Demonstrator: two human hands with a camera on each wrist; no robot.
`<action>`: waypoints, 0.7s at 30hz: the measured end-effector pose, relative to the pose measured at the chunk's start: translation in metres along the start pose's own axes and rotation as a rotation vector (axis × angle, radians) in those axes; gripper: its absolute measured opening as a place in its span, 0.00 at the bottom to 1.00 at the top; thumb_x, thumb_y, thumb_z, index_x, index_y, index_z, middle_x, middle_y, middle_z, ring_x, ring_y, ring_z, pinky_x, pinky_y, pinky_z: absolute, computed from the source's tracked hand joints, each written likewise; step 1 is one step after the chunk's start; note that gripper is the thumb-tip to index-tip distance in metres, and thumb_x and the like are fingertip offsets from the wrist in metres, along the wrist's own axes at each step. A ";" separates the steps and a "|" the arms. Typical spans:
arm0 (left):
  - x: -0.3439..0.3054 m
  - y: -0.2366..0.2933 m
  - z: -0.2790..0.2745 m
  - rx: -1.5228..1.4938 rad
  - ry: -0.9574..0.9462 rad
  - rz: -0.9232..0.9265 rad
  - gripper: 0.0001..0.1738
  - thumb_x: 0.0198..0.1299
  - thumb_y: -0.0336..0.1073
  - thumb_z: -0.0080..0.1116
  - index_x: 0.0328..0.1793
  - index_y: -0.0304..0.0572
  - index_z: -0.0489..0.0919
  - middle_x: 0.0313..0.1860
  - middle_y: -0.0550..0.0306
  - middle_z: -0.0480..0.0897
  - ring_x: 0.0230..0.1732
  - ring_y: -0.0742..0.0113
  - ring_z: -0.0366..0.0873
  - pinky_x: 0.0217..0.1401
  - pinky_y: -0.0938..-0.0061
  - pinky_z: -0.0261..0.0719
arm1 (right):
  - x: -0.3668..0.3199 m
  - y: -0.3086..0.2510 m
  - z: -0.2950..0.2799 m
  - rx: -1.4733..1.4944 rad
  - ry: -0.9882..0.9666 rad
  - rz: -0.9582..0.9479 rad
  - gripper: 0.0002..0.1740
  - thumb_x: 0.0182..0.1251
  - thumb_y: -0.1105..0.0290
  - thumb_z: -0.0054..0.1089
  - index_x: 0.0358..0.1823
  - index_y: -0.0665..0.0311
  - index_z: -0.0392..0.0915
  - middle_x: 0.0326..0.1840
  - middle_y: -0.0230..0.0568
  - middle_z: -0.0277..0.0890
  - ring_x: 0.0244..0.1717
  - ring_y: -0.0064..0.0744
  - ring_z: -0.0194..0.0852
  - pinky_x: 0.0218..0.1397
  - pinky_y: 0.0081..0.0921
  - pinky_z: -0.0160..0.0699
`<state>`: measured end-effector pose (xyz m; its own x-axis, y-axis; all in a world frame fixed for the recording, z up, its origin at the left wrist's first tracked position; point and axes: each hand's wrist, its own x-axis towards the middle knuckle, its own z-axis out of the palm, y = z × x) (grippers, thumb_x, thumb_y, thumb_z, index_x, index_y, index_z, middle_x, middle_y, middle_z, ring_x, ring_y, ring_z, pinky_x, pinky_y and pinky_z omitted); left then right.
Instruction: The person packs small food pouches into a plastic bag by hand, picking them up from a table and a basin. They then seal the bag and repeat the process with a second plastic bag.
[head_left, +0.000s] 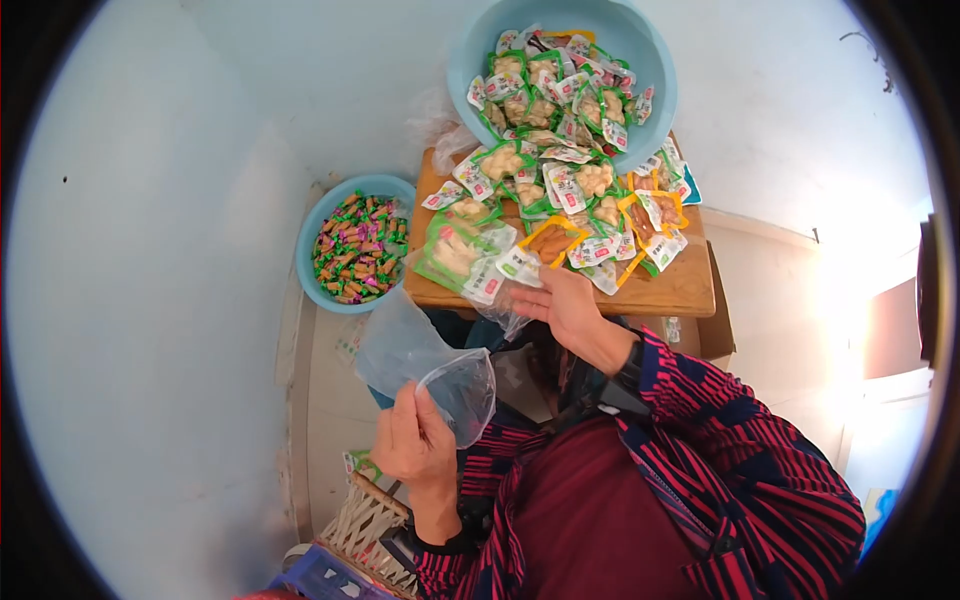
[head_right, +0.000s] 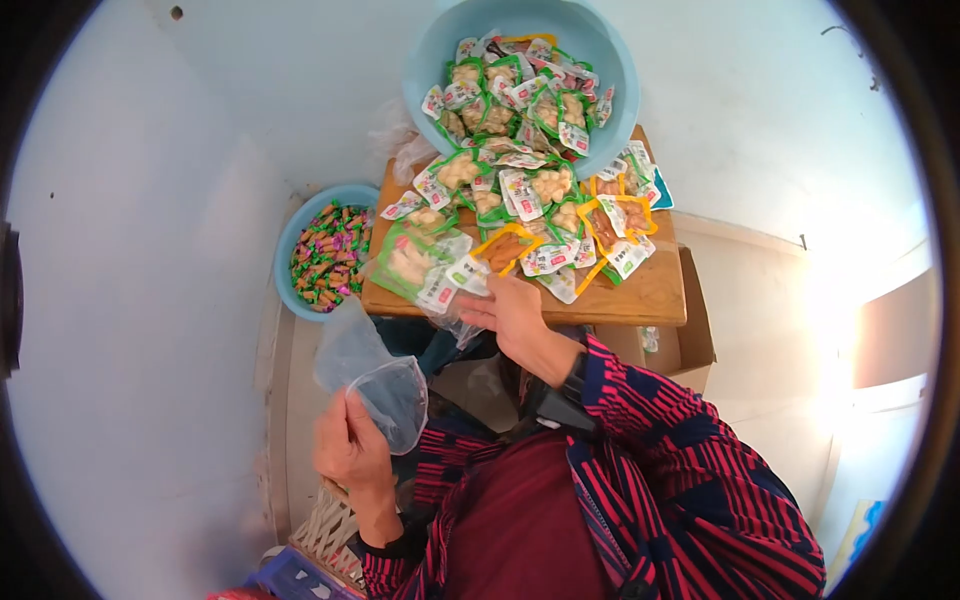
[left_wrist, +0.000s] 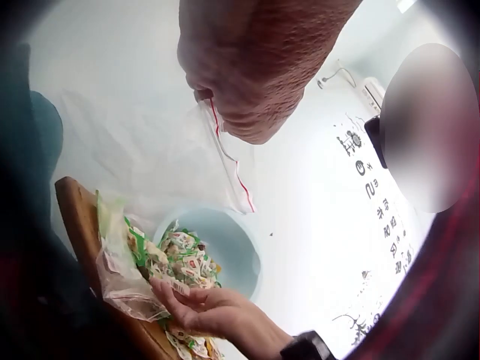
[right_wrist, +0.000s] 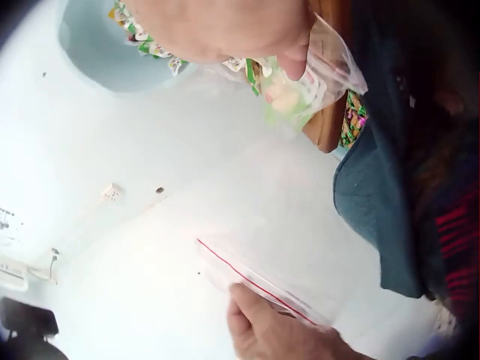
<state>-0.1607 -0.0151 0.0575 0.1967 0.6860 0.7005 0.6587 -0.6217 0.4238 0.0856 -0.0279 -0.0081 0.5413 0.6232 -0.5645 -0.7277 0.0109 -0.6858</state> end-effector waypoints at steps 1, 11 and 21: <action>0.005 0.004 0.003 0.001 0.024 0.021 0.05 0.63 0.29 0.68 0.43 0.38 0.86 0.20 0.55 0.74 0.17 0.58 0.70 0.18 0.65 0.64 | -0.015 -0.008 -0.007 -0.014 -0.021 -0.042 0.14 0.72 0.72 0.54 0.50 0.76 0.70 0.47 0.53 0.78 0.43 0.52 0.88 0.39 0.41 0.92; 0.058 0.067 0.053 -0.101 0.101 0.211 0.07 0.60 0.27 0.70 0.43 0.37 0.86 0.20 0.56 0.73 0.19 0.59 0.71 0.19 0.66 0.67 | -0.033 -0.057 -0.134 -0.311 -0.050 -0.379 0.09 0.66 0.77 0.56 0.44 0.70 0.82 0.37 0.37 0.84 0.32 0.22 0.81 0.37 0.19 0.78; 0.028 0.119 0.154 -0.089 -0.223 0.224 0.07 0.61 0.30 0.68 0.45 0.46 0.85 0.27 0.54 0.81 0.27 0.52 0.81 0.28 0.63 0.78 | -0.105 -0.131 -0.171 -0.010 -0.172 -0.325 0.05 0.75 0.77 0.52 0.48 0.62 0.73 0.41 0.36 0.82 0.43 0.26 0.86 0.48 0.28 0.87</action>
<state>0.0352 -0.0118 0.0392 0.4907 0.5880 0.6430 0.5170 -0.7905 0.3283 0.1960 -0.2286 0.0630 0.6641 0.7109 -0.2313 -0.5246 0.2227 -0.8217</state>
